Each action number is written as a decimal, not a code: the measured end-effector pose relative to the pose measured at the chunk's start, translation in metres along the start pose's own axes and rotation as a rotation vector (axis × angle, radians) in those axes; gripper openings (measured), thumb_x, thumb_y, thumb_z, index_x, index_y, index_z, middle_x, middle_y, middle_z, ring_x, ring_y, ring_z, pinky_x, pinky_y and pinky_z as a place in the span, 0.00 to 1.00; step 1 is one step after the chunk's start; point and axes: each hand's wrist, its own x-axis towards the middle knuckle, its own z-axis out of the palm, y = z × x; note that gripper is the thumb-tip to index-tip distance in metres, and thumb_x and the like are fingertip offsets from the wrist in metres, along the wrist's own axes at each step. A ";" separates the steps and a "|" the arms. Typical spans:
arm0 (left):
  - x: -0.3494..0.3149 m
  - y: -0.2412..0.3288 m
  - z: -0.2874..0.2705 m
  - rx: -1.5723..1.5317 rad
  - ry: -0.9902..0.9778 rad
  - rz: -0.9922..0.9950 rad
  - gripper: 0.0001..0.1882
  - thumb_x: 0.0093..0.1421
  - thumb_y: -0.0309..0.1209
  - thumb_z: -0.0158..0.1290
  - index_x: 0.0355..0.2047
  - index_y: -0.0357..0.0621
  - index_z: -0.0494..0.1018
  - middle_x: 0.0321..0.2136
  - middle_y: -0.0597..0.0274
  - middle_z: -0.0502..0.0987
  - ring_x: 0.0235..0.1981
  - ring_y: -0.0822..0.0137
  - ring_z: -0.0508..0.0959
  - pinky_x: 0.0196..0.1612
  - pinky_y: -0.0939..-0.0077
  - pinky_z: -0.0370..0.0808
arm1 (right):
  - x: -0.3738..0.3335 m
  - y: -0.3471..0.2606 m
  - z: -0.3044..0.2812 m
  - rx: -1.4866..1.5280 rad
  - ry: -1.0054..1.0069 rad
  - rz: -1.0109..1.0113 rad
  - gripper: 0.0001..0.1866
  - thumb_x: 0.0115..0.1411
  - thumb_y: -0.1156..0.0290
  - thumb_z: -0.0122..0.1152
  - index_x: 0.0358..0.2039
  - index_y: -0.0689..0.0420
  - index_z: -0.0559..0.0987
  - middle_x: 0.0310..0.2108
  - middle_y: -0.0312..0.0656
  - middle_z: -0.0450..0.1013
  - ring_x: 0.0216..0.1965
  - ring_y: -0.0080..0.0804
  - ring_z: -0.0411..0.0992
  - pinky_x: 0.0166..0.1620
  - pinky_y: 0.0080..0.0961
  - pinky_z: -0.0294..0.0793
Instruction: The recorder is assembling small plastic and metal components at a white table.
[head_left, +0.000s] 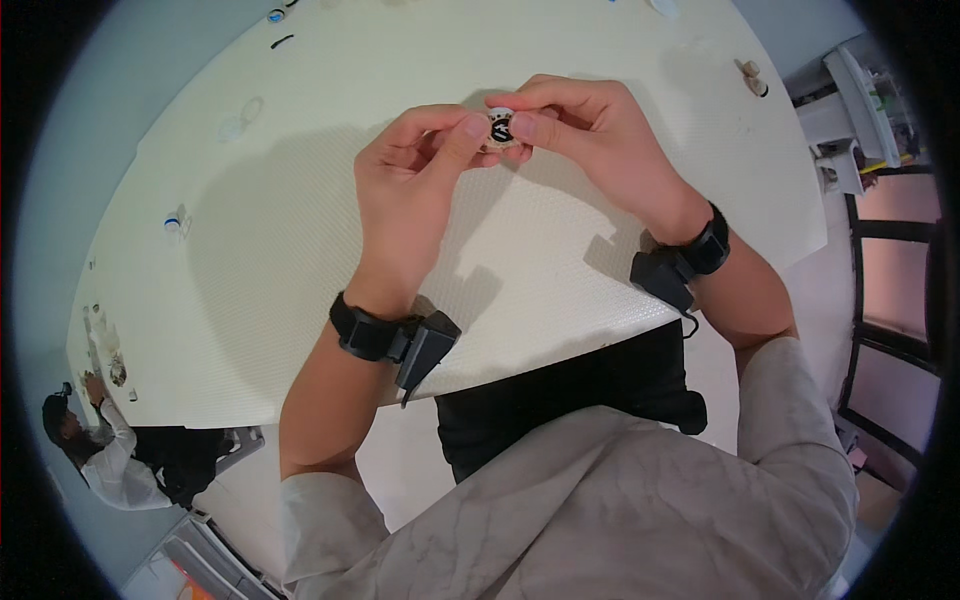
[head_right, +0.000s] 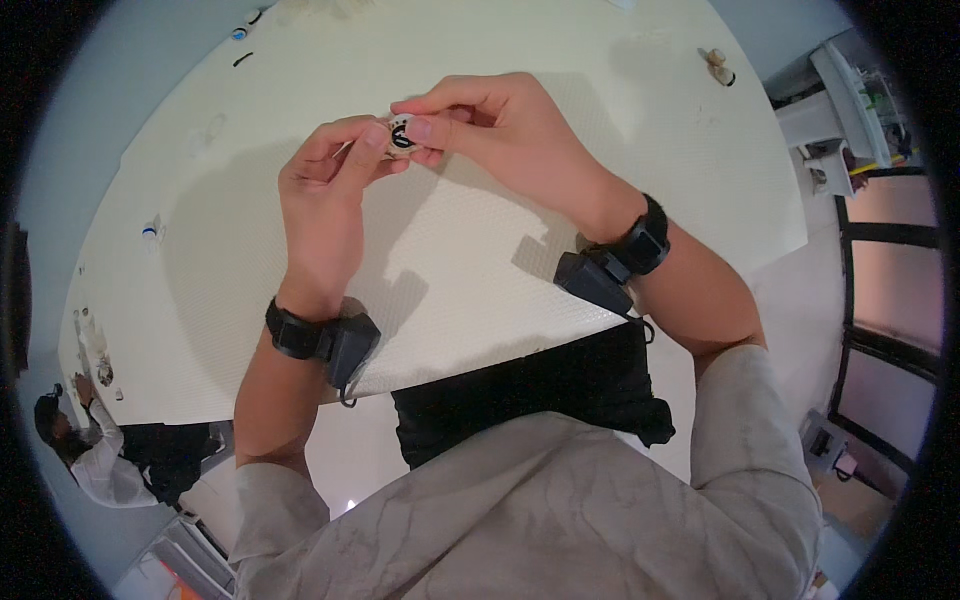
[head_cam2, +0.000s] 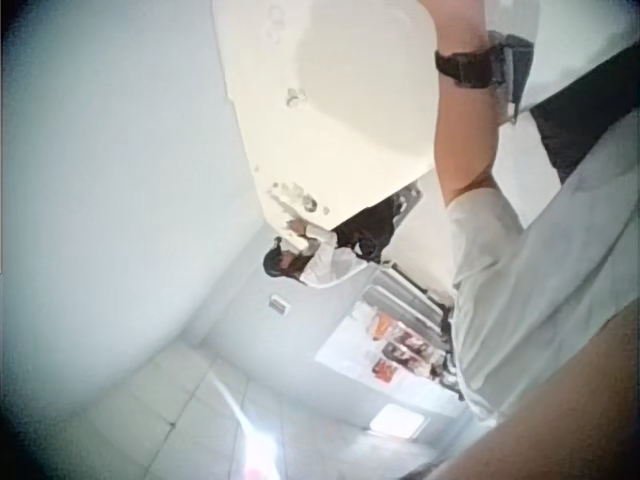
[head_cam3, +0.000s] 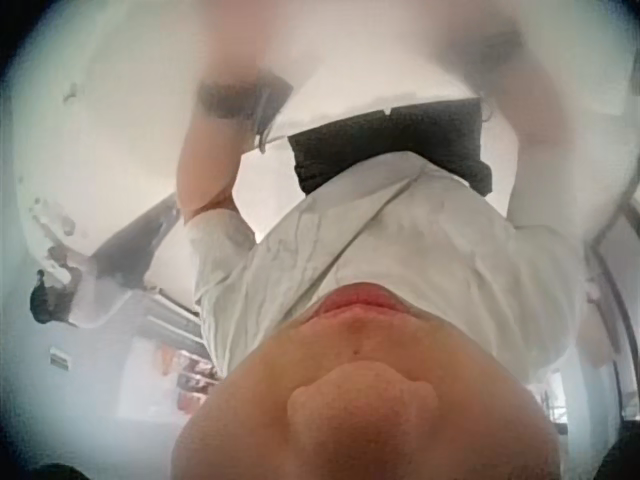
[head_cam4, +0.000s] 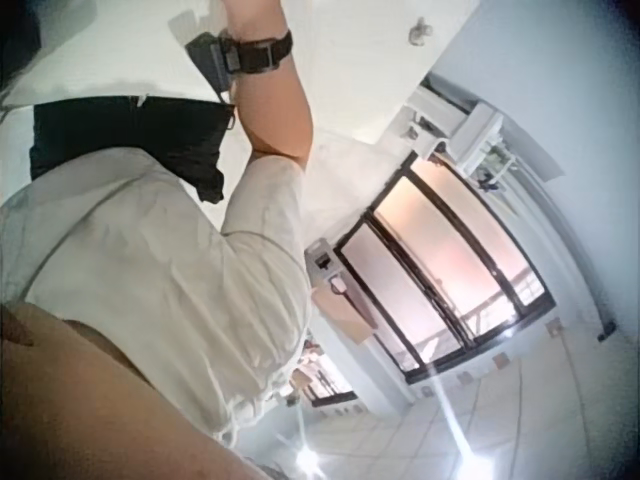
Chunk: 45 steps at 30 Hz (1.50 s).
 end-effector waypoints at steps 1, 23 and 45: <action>0.000 0.000 0.000 0.010 -0.002 -0.009 0.06 0.64 0.25 0.59 0.39 0.35 0.78 0.35 0.58 0.82 0.35 0.70 0.83 0.44 0.75 0.83 | 0.000 -0.001 0.000 0.012 0.006 0.002 0.15 0.68 0.74 0.59 0.53 0.63 0.80 0.37 0.37 0.79 0.35 0.20 0.75 0.44 0.20 0.76; -0.009 -0.010 -0.003 0.215 -0.127 0.180 0.15 0.58 0.18 0.62 0.46 0.34 0.75 0.43 0.60 0.78 0.45 0.69 0.81 0.51 0.72 0.79 | -0.004 0.008 0.016 0.117 0.174 0.063 0.15 0.68 0.61 0.62 0.39 0.62 0.84 0.30 0.38 0.80 0.30 0.20 0.76 0.36 0.16 0.76; -0.006 0.000 -0.007 -0.040 0.004 -0.001 0.09 0.65 0.27 0.59 0.42 0.34 0.79 0.38 0.56 0.83 0.40 0.71 0.81 0.49 0.74 0.79 | -0.006 -0.005 0.013 -0.061 0.026 0.066 0.17 0.67 0.75 0.60 0.55 0.60 0.79 0.36 0.38 0.80 0.37 0.21 0.78 0.46 0.19 0.77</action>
